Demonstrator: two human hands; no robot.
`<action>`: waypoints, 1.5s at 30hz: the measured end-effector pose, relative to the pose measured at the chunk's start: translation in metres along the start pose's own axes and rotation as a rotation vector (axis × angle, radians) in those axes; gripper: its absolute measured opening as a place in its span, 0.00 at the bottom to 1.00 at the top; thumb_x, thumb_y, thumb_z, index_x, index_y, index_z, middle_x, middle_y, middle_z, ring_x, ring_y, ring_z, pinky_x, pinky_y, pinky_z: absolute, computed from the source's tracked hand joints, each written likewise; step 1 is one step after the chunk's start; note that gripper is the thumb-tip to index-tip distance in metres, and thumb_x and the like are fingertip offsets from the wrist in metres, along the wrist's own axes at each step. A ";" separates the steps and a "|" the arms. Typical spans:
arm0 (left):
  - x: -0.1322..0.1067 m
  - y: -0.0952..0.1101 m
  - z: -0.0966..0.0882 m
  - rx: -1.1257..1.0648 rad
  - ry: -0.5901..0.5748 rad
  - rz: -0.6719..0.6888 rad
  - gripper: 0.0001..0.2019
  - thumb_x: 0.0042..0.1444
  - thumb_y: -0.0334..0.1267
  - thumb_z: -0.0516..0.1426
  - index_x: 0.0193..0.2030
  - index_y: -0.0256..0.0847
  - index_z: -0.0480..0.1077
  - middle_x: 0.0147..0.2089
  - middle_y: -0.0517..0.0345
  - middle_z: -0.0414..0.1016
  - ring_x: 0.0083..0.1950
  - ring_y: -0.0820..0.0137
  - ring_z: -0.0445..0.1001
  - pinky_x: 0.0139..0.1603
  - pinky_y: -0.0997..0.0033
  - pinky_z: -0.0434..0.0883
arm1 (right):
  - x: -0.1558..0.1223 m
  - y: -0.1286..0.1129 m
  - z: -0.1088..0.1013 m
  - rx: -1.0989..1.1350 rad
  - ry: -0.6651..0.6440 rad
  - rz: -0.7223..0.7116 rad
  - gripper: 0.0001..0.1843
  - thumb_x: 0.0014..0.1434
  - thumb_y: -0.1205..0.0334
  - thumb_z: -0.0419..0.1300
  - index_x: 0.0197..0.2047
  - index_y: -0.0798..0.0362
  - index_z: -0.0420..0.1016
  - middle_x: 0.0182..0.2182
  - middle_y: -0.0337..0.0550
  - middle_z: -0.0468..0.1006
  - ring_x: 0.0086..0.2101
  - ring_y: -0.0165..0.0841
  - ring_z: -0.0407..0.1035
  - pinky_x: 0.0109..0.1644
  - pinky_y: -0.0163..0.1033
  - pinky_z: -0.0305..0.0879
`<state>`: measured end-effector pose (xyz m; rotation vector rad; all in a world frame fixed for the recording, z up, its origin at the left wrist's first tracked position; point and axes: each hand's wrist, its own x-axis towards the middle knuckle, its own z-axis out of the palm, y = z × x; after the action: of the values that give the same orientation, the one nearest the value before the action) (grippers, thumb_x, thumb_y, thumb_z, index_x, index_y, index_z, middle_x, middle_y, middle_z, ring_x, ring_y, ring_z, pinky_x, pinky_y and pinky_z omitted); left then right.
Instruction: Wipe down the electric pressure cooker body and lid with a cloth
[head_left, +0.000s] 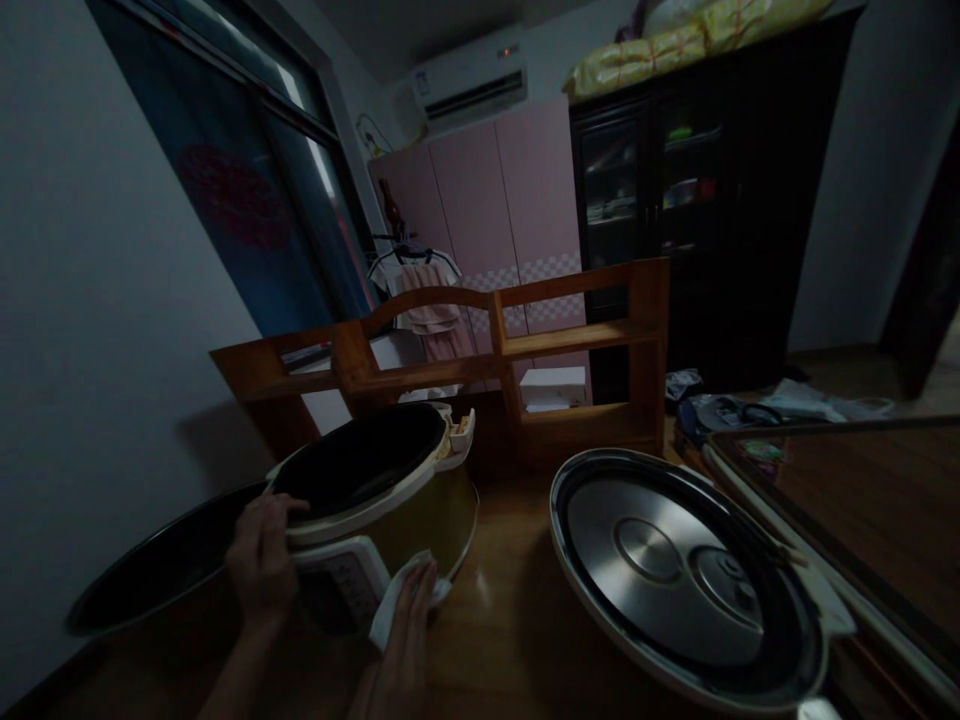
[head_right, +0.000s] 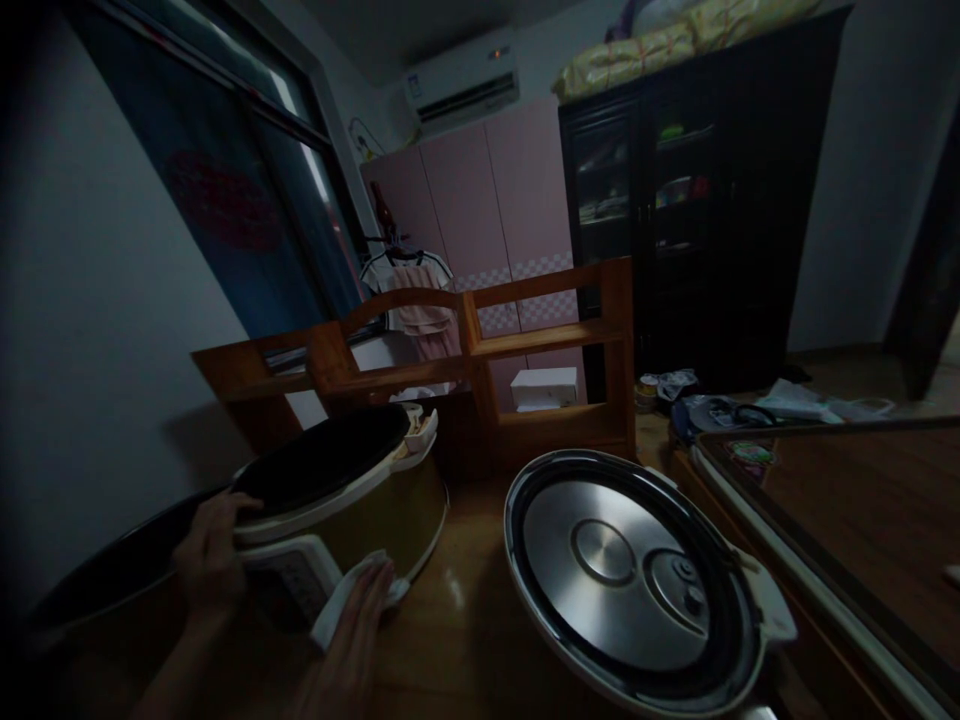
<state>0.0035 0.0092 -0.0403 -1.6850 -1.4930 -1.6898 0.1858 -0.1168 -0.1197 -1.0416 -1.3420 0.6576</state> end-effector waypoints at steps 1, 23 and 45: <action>0.000 0.000 0.000 -0.004 -0.002 0.002 0.21 0.66 0.49 0.45 0.34 0.39 0.71 0.44 0.51 0.73 0.54 0.59 0.71 0.64 0.55 0.63 | 0.000 0.004 0.006 0.003 0.013 0.010 0.24 0.68 0.58 0.61 0.65 0.50 0.66 0.65 0.51 0.65 0.60 0.47 0.65 0.62 0.59 0.66; -0.036 -0.023 0.000 -0.972 0.030 -0.725 0.24 0.67 0.54 0.48 0.64 0.48 0.67 0.69 0.57 0.66 0.72 0.63 0.61 0.75 0.57 0.54 | -0.007 0.053 0.036 -0.158 0.164 -0.021 0.33 0.68 0.69 0.42 0.75 0.54 0.48 0.73 0.44 0.49 0.72 0.38 0.40 0.74 0.58 0.43; 0.034 -0.074 0.041 -1.383 -0.158 -0.986 0.31 0.65 0.62 0.47 0.59 0.40 0.73 0.59 0.50 0.77 0.67 0.59 0.68 0.72 0.56 0.61 | -0.005 0.051 0.026 -0.165 0.155 0.050 0.32 0.71 0.53 0.41 0.73 0.55 0.54 0.72 0.44 0.54 0.71 0.41 0.46 0.75 0.56 0.41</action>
<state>-0.0436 0.0865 -0.0520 -1.5498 -1.2914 -3.7990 0.1690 -0.0936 -0.1697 -1.2370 -1.2540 0.4984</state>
